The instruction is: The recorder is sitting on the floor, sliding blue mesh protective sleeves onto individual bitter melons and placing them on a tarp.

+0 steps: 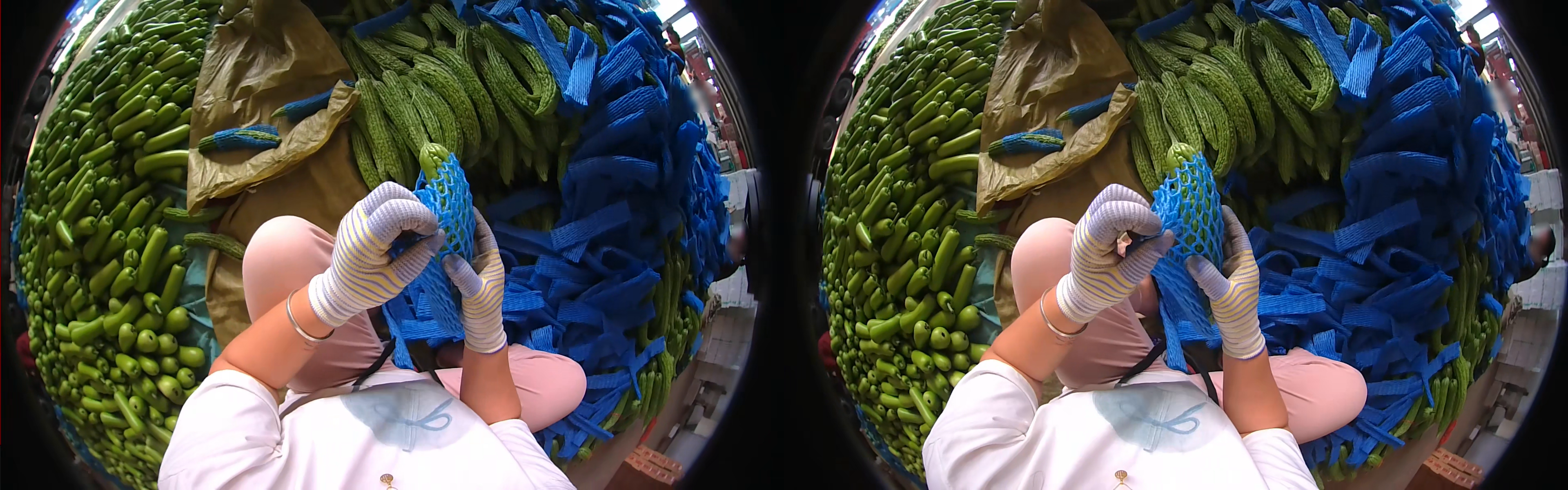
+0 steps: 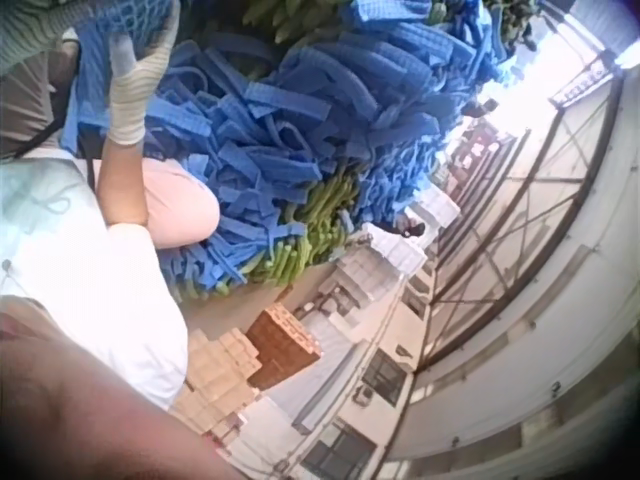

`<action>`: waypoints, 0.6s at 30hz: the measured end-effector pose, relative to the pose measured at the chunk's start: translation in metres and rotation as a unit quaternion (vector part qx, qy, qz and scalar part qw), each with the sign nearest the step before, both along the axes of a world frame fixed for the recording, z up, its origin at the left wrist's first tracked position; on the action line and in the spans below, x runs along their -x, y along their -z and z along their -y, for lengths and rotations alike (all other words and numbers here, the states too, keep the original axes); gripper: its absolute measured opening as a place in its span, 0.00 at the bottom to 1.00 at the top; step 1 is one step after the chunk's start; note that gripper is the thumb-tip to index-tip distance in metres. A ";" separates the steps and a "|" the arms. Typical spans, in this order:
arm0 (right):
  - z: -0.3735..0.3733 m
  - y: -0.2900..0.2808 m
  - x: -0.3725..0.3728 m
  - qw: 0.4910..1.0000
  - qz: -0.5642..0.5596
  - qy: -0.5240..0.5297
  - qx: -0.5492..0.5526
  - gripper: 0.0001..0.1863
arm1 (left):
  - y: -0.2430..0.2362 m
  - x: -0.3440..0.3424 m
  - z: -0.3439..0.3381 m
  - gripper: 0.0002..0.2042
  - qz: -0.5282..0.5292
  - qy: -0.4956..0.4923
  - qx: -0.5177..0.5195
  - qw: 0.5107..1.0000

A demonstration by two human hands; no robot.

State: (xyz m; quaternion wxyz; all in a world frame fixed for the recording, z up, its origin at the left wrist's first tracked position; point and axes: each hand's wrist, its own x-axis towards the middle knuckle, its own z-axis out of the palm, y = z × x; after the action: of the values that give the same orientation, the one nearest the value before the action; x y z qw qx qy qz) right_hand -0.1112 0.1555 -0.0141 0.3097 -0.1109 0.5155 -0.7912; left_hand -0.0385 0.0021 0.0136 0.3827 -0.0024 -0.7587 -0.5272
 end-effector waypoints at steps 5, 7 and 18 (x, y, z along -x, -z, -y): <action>0.005 -0.004 -0.002 1.000 0.009 0.017 -0.009 0.41 | 0.011 -0.011 -0.005 0.16 -0.068 -0.063 -0.073 0.993; 0.009 -0.011 -0.005 0.997 -0.031 0.053 -0.037 0.41 | 0.007 -0.007 -0.018 0.27 0.056 -0.040 -0.314 0.947; -0.019 -0.017 0.025 0.917 -0.359 0.010 -0.170 0.29 | -0.012 -0.016 0.126 0.18 -0.054 0.075 -0.644 0.759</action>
State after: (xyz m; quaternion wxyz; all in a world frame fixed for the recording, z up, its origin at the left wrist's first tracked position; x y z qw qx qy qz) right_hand -0.1360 0.1741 0.0026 0.1100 -0.3284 0.7200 -0.6014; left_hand -0.0226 -0.1244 0.0257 0.2933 0.1596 -0.2158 -0.9176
